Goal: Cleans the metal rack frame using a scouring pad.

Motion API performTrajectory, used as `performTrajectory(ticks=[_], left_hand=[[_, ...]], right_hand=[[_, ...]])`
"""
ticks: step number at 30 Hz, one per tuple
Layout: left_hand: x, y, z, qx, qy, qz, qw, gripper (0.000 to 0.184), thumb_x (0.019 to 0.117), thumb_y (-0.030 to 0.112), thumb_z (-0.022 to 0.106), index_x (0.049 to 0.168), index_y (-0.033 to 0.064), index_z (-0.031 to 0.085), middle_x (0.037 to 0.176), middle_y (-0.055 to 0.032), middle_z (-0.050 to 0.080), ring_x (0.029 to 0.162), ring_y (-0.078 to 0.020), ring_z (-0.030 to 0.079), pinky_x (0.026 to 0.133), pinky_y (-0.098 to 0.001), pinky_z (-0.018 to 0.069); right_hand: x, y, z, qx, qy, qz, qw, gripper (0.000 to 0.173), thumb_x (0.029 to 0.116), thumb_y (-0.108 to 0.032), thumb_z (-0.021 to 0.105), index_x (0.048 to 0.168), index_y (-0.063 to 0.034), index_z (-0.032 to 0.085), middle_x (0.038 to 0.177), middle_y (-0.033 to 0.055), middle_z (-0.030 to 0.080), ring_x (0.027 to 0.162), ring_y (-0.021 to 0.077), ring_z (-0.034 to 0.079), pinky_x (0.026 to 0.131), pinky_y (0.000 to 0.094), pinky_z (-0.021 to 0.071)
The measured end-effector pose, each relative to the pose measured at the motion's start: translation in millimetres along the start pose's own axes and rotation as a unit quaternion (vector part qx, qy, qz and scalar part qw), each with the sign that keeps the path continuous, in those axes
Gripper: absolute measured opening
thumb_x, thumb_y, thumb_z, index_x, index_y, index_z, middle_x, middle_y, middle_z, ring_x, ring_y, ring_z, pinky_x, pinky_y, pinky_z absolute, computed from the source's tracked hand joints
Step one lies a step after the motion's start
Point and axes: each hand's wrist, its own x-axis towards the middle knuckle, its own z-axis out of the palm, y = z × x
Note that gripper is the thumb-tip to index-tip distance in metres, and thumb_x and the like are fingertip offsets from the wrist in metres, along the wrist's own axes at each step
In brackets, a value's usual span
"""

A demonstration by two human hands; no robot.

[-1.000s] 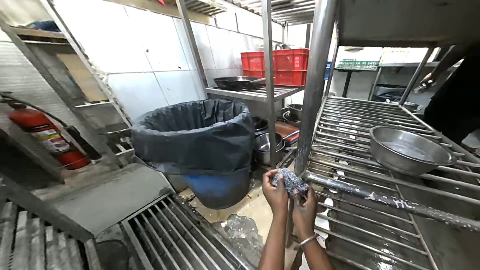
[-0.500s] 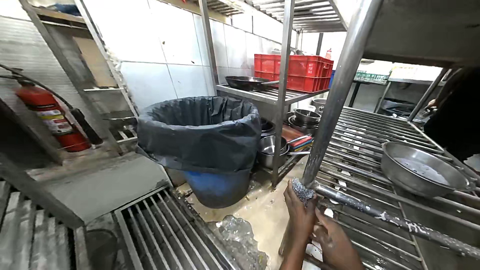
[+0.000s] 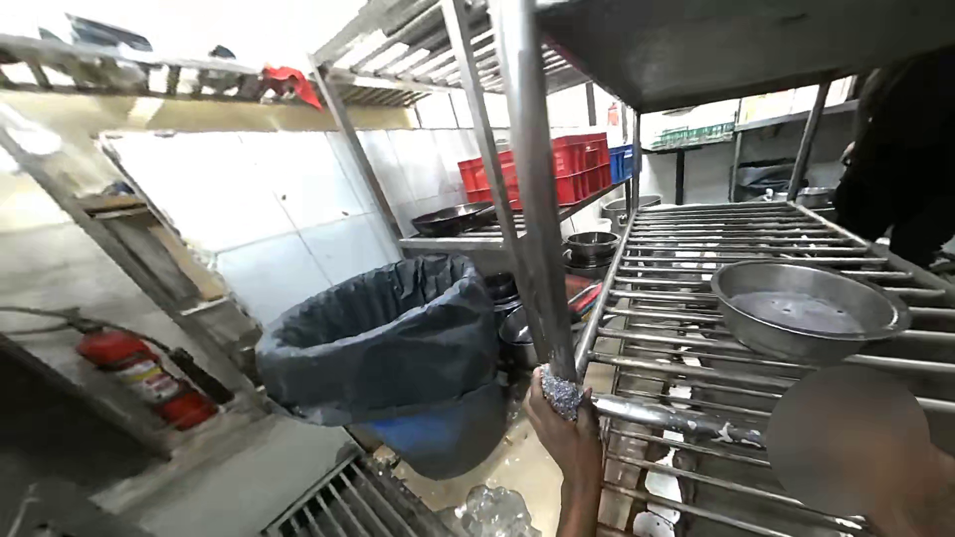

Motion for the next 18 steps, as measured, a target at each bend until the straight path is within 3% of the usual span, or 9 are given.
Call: performTrajectory(ticks=[2,3,6,9,11,13,16,18], left_hand=[[4,5,4,0.002,0.023,0.043,0.999,0.076,0.0817,0.017,0.072,0.143,-0.0165,0.042,0.134,-0.0377,0.05,0.12,-0.0397,0.055,0.105,-0.0442,0.044],[9,9,6,0.006,0.035,0.061,0.997,0.076,0.0817,0.018,0.071,0.143,-0.017,0.041,0.135,-0.0374,0.051,0.12,-0.0374,0.055,0.105,-0.0416,0.0443],[41,44,11,0.022,0.03,0.076,0.996,0.078,0.0886,0.017,0.07,0.151,-0.0113,0.033,0.142,-0.0361,0.045,0.126,-0.0415,0.051,0.107,-0.0492,0.0433],[91,97,13,0.069,0.032,0.108,0.991,0.081,0.0932,0.023,0.074,0.156,-0.0022,0.029,0.146,-0.0307,0.045,0.129,-0.04,0.054,0.107,-0.0511,0.0453],[135,142,12,0.081,0.025,0.134,0.987,0.083,0.0922,0.024,0.074,0.155,-0.0059,0.03,0.144,-0.0318,0.049,0.13,-0.0384,0.054,0.109,-0.0483,0.0434],[161,176,10,0.088,0.011,0.102,0.991,0.074,0.0906,0.029,0.075,0.149,-0.0023,0.041,0.134,-0.0247,0.059,0.121,-0.0329,0.06,0.103,-0.0491,0.047],[134,148,11,0.069,-0.012,0.061,0.996,0.069,0.088,0.027,0.078,0.143,-0.0004,0.046,0.121,-0.0191,0.065,0.108,-0.0268,0.066,0.094,-0.0485,0.0533],[83,99,10,0.077,-0.035,0.008,0.996,0.071,0.0875,0.024,0.078,0.146,0.0,0.045,0.121,-0.0222,0.066,0.107,-0.0332,0.065,0.092,-0.0555,0.0527]], right_hand=[[1,11,15,0.002,0.048,-0.011,0.999,0.048,0.0997,-0.045,0.052,0.101,-0.0032,0.075,0.076,0.0268,0.07,0.072,0.054,0.068,0.062,0.0699,0.0463],[4,18,26,-0.015,0.089,-0.021,0.996,0.052,0.0964,-0.052,0.049,0.096,-0.0078,0.077,0.072,0.0217,0.07,0.067,0.0484,0.069,0.057,0.0659,0.0479],[4,10,2,0.033,0.02,0.005,0.999,0.04,0.0975,-0.041,0.059,0.103,-0.0055,0.077,0.079,0.0231,0.073,0.077,0.0493,0.071,0.066,0.0667,0.0494],[0,22,11,0.057,0.056,-0.03,0.996,0.037,0.0929,-0.035,0.06,0.098,-0.0017,0.075,0.077,0.0247,0.07,0.071,0.0516,0.069,0.06,0.0683,0.0486],[-2,29,16,0.068,0.064,-0.051,0.994,0.036,0.0923,-0.032,0.062,0.099,0.0005,0.075,0.078,0.0261,0.07,0.072,0.0522,0.069,0.061,0.0686,0.0488],[-3,36,20,0.085,0.055,-0.063,0.993,0.036,0.0937,-0.031,0.061,0.099,0.0022,0.074,0.081,0.0266,0.071,0.074,0.0515,0.069,0.064,0.0691,0.0493],[-3,40,31,0.11,0.076,-0.065,0.989,0.045,0.0946,-0.037,0.052,0.094,0.0022,0.074,0.082,0.0263,0.07,0.075,0.0514,0.068,0.068,0.0709,0.0483],[-3,37,30,0.102,0.101,-0.067,0.987,0.046,0.0938,-0.038,0.051,0.087,0.0016,0.073,0.079,0.0244,0.07,0.073,0.0489,0.069,0.069,0.0682,0.0496]])
